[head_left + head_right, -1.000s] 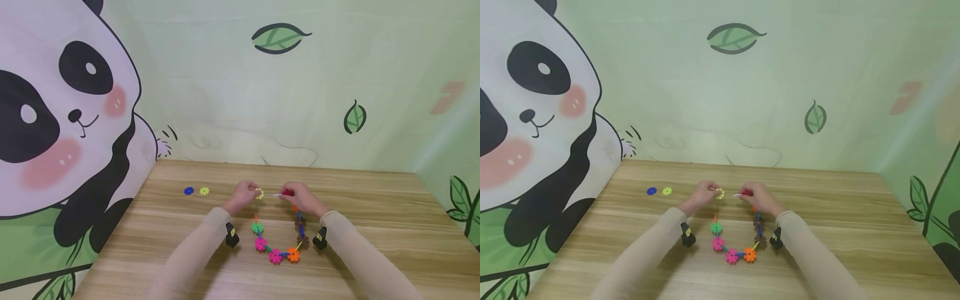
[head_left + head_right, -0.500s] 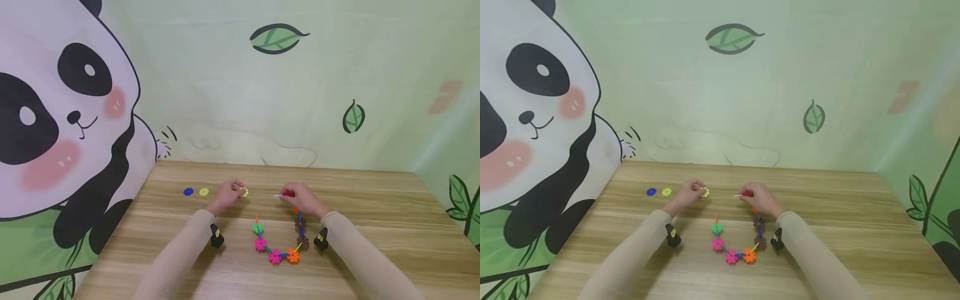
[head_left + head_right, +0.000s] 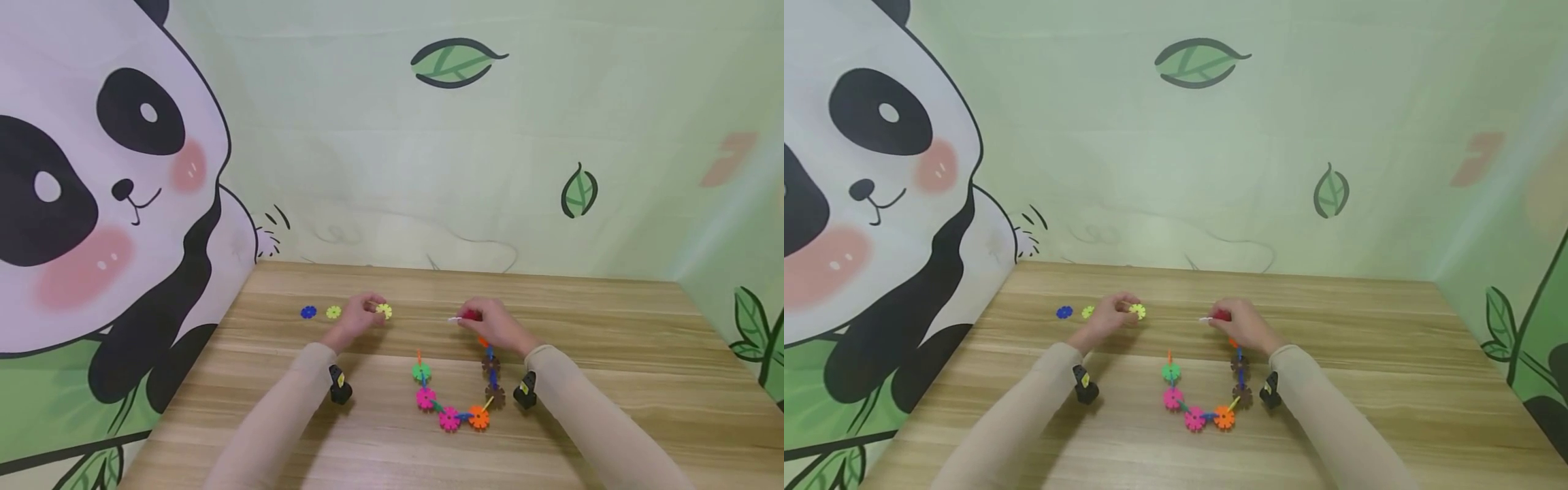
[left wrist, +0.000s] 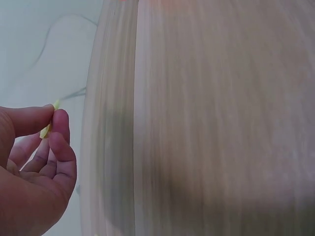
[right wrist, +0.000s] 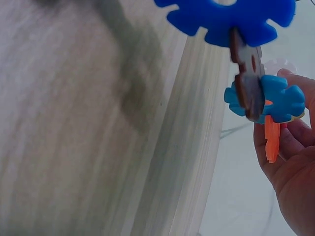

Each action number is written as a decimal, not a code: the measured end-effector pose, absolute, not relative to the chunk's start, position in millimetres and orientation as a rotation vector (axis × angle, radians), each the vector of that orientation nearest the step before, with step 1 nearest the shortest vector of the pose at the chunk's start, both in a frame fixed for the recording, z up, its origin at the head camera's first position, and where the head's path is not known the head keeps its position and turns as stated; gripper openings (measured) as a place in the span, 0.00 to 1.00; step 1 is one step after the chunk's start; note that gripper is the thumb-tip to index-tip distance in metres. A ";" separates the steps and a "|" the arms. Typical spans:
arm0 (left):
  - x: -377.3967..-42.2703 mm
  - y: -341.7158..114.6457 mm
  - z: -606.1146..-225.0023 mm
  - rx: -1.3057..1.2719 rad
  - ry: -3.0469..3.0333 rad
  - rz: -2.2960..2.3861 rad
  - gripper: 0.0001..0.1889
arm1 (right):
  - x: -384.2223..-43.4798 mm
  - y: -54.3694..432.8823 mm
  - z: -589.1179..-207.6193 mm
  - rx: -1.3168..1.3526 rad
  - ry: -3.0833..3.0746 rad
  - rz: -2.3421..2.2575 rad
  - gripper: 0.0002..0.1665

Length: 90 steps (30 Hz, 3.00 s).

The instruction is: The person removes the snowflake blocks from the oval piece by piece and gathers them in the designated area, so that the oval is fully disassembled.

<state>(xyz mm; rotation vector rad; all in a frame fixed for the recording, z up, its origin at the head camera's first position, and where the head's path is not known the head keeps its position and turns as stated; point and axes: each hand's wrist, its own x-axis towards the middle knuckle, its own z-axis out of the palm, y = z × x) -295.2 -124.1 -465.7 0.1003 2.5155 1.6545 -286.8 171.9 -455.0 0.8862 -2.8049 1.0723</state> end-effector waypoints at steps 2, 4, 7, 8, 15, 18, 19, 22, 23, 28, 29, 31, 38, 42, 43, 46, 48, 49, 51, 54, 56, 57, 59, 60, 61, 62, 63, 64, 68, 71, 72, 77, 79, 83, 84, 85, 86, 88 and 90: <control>-295.4 -127.6 -465.5 0.097 2.546 1.627 0.17 | -286.9 171.7 -455.1 0.888 -2.805 1.073 0.05; -295.6 -131.8 -465.8 0.100 2.597 1.581 0.18 | -287.1 171.6 -455.2 0.887 -2.808 1.077 0.05; -295.2 -138.1 -465.2 0.112 2.660 1.516 0.20 | -287.2 171.6 -455.4 0.886 -2.811 1.079 0.05; -295.0 -140.4 -465.0 0.111 2.675 1.493 0.20 | -287.3 171.5 -455.5 0.883 -2.811 1.077 0.05; -296.2 -157.5 -468.4 0.099 2.690 1.403 0.23 | -288.8 171.8 -456.8 0.900 -2.812 1.077 0.04; -297.1 -163.9 -471.2 0.094 2.704 1.380 0.23 | -289.4 171.4 -457.0 0.902 -2.817 1.076 0.04; -297.5 -165.4 -472.1 0.101 2.723 1.361 0.23 | -289.5 171.3 -457.1 0.902 -2.818 1.080 0.04; -299.1 -168.2 -474.8 0.126 2.782 1.298 0.22 | -289.9 170.9 -457.7 0.901 -2.818 1.075 0.04; -299.7 -168.7 -475.6 0.137 2.807 1.270 0.21 | -290.1 170.9 -458.0 0.900 -2.820 1.076 0.04; -302.2 -169.0 -477.1 0.137 2.859 1.177 0.20 | -290.4 170.6 -458.1 0.893 -2.828 1.076 0.04; -302.7 -168.8 -476.9 0.130 2.862 1.161 0.20 | -290.4 170.6 -457.9 0.893 -2.829 1.077 0.04; -303.5 -168.6 -476.4 0.118 2.864 1.137 0.20 | -290.5 170.4 -457.2 0.891 -2.829 1.079 0.04; -305.3 -168.1 -475.7 0.100 2.894 1.085 0.21 | -290.7 169.7 -456.6 0.898 -2.833 1.057 0.04; -304.3 -168.1 -474.4 0.082 2.914 1.073 0.22 | -290.1 168.9 -456.4 0.888 -2.835 1.044 0.03; -304.1 -168.1 -474.0 0.076 2.916 1.071 0.22 | -290.0 168.7 -456.4 0.884 -2.834 1.041 0.03; -304.0 -168.4 -473.5 0.053 2.914 1.088 0.23 | -289.9 168.4 -456.5 0.863 -2.842 1.043 0.04; -304.4 -168.4 -473.7 0.043 2.919 1.098 0.24 | -289.8 168.3 -456.6 0.847 -2.850 1.051 0.05; -304.7 -168.1 -473.5 0.038 2.921 1.108 0.24 | -289.7 168.3 -456.2 0.838 -2.855 1.058 0.05; -305.3 -167.5 -472.9 0.029 2.922 1.123 0.23 | -289.2 168.2 -455.3 0.825 -2.865 1.076 0.06; -305.4 -165.1 -470.1 0.023 2.917 1.139 0.22 | -287.9 167.6 -453.9 0.816 -2.873 1.101 0.06; -305.4 -162.4 -467.4 0.033 2.923 1.131 0.20 | -287.6 167.7 -453.3 0.815 -2.871 1.116 0.05; -305.4 -160.6 -466.1 0.035 2.921 1.135 0.19 | -287.6 167.7 -453.2 0.815 -2.869 1.120 0.05; -305.2 -156.3 -463.6 0.035 2.912 1.142 0.18 | -288.0 167.8 -453.1 0.816 -2.865 1.122 0.05; -305.1 -153.9 -462.7 0.045 2.910 1.147 0.17 | -288.2 168.0 -453.2 0.818 -2.863 1.121 0.05; -304.9 -151.3 -462.2 0.057 2.904 1.160 0.16 | -288.3 168.1 -453.2 0.819 -2.862 1.120 0.05; -304.7 -148.5 -461.8 0.061 2.887 1.186 0.16 | -288.4 168.1 -453.2 0.822 -2.861 1.119 0.05; -304.4 -145.4 -461.7 0.080 2.879 1.208 0.15 | -288.4 168.1 -453.2 0.825 -2.859 1.117 0.06; -303.8 -142.2 -461.5 0.102 2.875 1.224 0.14 | -288.3 168.0 -453.2 0.825 -2.858 1.117 0.06; -301.3 -128.5 -460.9 0.194 2.870 1.263 0.11 | -287.4 167.7 -452.8 0.830 -2.850 1.124 0.06; -298.5 -117.5 -458.9 0.222 2.845 1.265 0.10 | -286.6 167.3 -452.1 0.832 -2.847 1.120 0.05; -297.5 -113.8 -458.1 0.239 2.832 1.273 0.10 | -286.4 167.0 -451.9 0.833 -2.847 1.118 0.04; -293.7 -94.7 -455.3 0.337 2.760 1.346 0.09 | -287.0 166.6 -452.7 0.828 -2.854 1.120 0.04; -292.4 -87.6 -454.6 0.343 2.732 1.353 0.10 | -287.7 166.5 -453.3 0.827 -2.856 1.124 0.04; -289.3 -74.7 -453.0 0.339 2.689 1.347 0.10 | -288.5 166.1 -453.7 0.819 -2.863 1.128 0.04; -288.7 -71.7 -452.7 0.337 2.673 1.352 0.11 | -288.6 165.9 -453.7 0.818 -2.863 1.130 0.04; -288.2 -68.6 -452.3 0.343 2.661 1.362 0.11 | -288.5 165.6 -453.6 0.815 -2.863 1.131 0.04; -287.8 -65.6 -452.2 0.349 2.648 1.375 0.11 | -288.6 165.4 -453.7 0.813 -2.863 1.132 0.04; -287.1 -59.9 -451.6 0.367 2.627 1.399 0.11 | -288.6 165.0 -453.5 0.809 -2.861 1.134 0.03; -287.2 -54.5 -451.9 0.385 2.607 1.427 0.11 | -288.6 164.7 -453.1 0.809 -2.856 1.138 0.03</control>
